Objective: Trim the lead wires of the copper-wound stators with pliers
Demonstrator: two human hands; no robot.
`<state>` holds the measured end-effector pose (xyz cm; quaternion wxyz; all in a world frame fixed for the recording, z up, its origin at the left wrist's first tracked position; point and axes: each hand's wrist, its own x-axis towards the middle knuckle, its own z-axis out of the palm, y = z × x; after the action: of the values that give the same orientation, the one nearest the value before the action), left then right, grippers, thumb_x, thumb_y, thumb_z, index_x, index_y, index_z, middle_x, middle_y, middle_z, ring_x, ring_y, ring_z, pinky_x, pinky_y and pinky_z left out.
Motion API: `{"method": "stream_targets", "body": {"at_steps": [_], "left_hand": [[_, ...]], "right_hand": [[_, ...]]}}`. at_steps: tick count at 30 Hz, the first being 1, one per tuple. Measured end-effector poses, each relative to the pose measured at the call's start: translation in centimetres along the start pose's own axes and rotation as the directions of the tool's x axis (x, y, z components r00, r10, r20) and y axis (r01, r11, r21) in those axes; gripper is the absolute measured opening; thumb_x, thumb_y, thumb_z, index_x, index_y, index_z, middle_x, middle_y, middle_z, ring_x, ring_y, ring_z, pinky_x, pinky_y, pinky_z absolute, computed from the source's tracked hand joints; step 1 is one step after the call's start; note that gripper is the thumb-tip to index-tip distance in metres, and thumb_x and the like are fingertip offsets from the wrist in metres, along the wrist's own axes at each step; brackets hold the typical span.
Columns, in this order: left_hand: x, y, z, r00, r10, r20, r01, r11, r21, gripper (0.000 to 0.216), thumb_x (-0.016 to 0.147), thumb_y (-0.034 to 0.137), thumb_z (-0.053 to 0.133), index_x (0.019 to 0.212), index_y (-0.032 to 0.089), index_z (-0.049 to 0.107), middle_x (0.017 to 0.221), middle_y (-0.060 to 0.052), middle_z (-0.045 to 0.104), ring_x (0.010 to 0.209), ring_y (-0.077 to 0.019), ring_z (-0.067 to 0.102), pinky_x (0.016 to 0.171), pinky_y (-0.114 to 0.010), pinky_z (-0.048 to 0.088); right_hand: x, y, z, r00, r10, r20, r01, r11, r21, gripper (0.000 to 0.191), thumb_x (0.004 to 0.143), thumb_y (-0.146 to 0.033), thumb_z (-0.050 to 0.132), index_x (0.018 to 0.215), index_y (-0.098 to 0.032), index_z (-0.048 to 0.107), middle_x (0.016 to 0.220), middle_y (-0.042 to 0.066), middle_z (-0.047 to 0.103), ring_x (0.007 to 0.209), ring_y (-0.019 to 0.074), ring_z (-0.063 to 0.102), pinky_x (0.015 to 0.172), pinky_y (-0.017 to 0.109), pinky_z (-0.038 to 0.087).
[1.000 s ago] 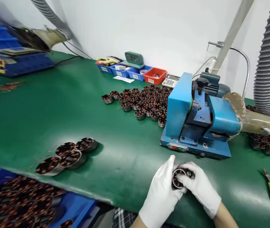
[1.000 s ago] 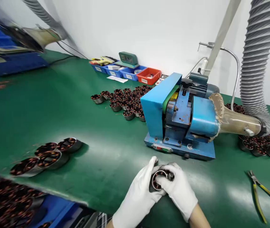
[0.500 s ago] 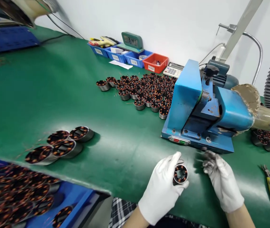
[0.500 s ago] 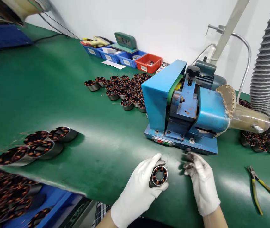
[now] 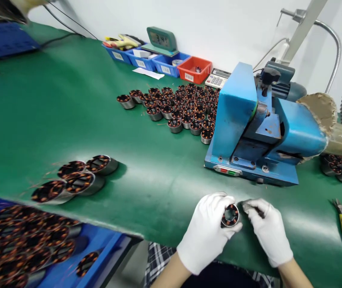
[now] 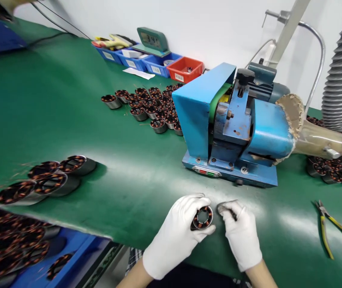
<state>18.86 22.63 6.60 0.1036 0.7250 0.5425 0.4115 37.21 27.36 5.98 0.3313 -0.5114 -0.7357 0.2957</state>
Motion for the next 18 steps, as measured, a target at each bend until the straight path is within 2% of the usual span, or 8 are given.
{"method": "stream_targets", "body": {"at_steps": [5, 7, 8, 10, 12, 14, 16, 18], "left_hand": [[-0.1, 0.0, -0.8, 0.999, -0.008, 0.044, 0.009, 1.000, -0.017, 0.060, 0.066, 0.021, 0.074, 0.115, 0.023, 0.039, 0.109, 0.000, 0.050, 0.114, -0.0142, 0.044, 0.098, -0.033, 0.035], [0.0, 0.9, -1.4, 0.998, 0.046, 0.050, -0.050, 0.997, 0.066, 0.065, 0.071, 0.030, 0.071, 0.125, 0.018, 0.035, 0.122, -0.005, 0.045, 0.125, -0.0157, 0.035, 0.106, -0.033, 0.029], [0.2, 1.4, -1.6, 0.994, 0.094, 0.048, -0.099, 0.988, 0.115, 0.074, 0.073, 0.042, 0.068, 0.130, 0.013, 0.031, 0.131, -0.009, 0.038, 0.130, -0.0175, 0.028, 0.110, -0.033, 0.025], [0.5, 2.6, -1.9, 0.985, 0.163, 0.059, -0.171, 0.973, 0.154, 0.090, 0.074, 0.062, 0.059, 0.136, 0.007, 0.024, 0.139, -0.012, 0.029, 0.135, -0.0185, 0.021, 0.114, -0.031, 0.019], [0.9, 3.2, -1.7, 0.988, 0.147, 0.057, -0.153, 0.978, 0.140, 0.107, 0.061, 0.068, 0.065, 0.137, 0.006, 0.022, 0.138, -0.013, 0.032, 0.132, -0.0199, 0.027, 0.112, -0.032, 0.024], [1.0, 3.2, -1.2, 0.996, 0.062, 0.063, -0.069, 0.993, 0.099, 0.115, 0.047, 0.057, 0.077, 0.136, 0.008, 0.023, 0.130, -0.013, 0.041, 0.120, -0.0226, 0.041, 0.102, -0.034, 0.037], [1.1, 2.7, -0.9, 0.993, 0.009, 0.119, -0.014, 0.999, 0.037, 0.106, 0.054, 0.048, 0.077, 0.136, 0.012, 0.021, 0.124, -0.011, 0.045, 0.112, -0.0209, 0.047, 0.095, -0.033, 0.043], [1.1, 2.2, -0.7, 0.984, -0.020, 0.175, 0.019, 1.000, 0.006, 0.084, 0.070, 0.042, 0.070, 0.135, 0.018, 0.022, 0.121, -0.007, 0.046, 0.107, -0.0178, 0.048, 0.091, -0.033, 0.044]], "right_hand": [[0.4, 0.1, -3.3, 0.965, -0.101, -0.244, 0.078, 0.992, -0.101, 0.010, 0.085, -0.026, 0.057, 0.092, -0.021, 0.063, 0.093, -0.001, 0.062, 0.083, 0.0075, 0.059, 0.075, 0.017, 0.048], [-0.4, -1.2, -3.7, 0.921, -0.366, -0.133, 0.333, 0.917, -0.217, 0.025, 0.085, -0.014, 0.055, 0.108, -0.025, 0.055, 0.105, -0.001, 0.059, 0.095, 0.0067, 0.057, 0.085, 0.017, 0.045], [-0.9, -1.8, -3.6, 0.867, -0.499, -0.013, 0.477, 0.836, -0.269, 0.032, 0.086, -0.011, 0.051, 0.115, -0.024, 0.050, 0.109, 0.001, 0.059, 0.097, 0.0088, 0.057, 0.086, 0.020, 0.046], [-1.8, -2.5, -2.6, 0.752, -0.612, 0.243, 0.656, 0.665, -0.357, 0.041, 0.088, -0.013, 0.043, 0.128, -0.019, 0.037, 0.111, 0.007, 0.059, 0.082, 0.0150, 0.060, 0.070, 0.028, 0.050], [-2.4, -2.3, -1.2, 0.780, -0.535, 0.325, 0.626, 0.681, -0.381, 0.055, 0.089, -0.018, 0.040, 0.141, -0.020, 0.022, 0.104, 0.009, 0.060, 0.069, 0.0204, 0.057, 0.056, 0.034, 0.047], [-2.7, -1.5, -0.1, 0.867, -0.372, 0.331, 0.474, 0.820, -0.320, 0.069, 0.089, -0.022, 0.043, 0.147, -0.028, 0.006, 0.095, 0.007, 0.060, 0.072, 0.0219, 0.057, 0.060, 0.038, 0.048], [-2.5, -0.8, 0.5, 0.899, -0.198, 0.391, 0.311, 0.917, -0.250, 0.076, 0.085, -0.020, 0.043, 0.149, -0.025, 0.002, 0.086, 0.005, 0.061, 0.072, 0.0213, 0.057, 0.065, 0.037, 0.048], [-2.0, -0.6, 0.4, 0.889, -0.083, 0.449, 0.210, 0.948, -0.240, 0.069, 0.083, -0.020, 0.039, 0.148, -0.020, 0.017, 0.085, 0.007, 0.062, 0.070, 0.0230, 0.058, 0.065, 0.039, 0.047]]}}
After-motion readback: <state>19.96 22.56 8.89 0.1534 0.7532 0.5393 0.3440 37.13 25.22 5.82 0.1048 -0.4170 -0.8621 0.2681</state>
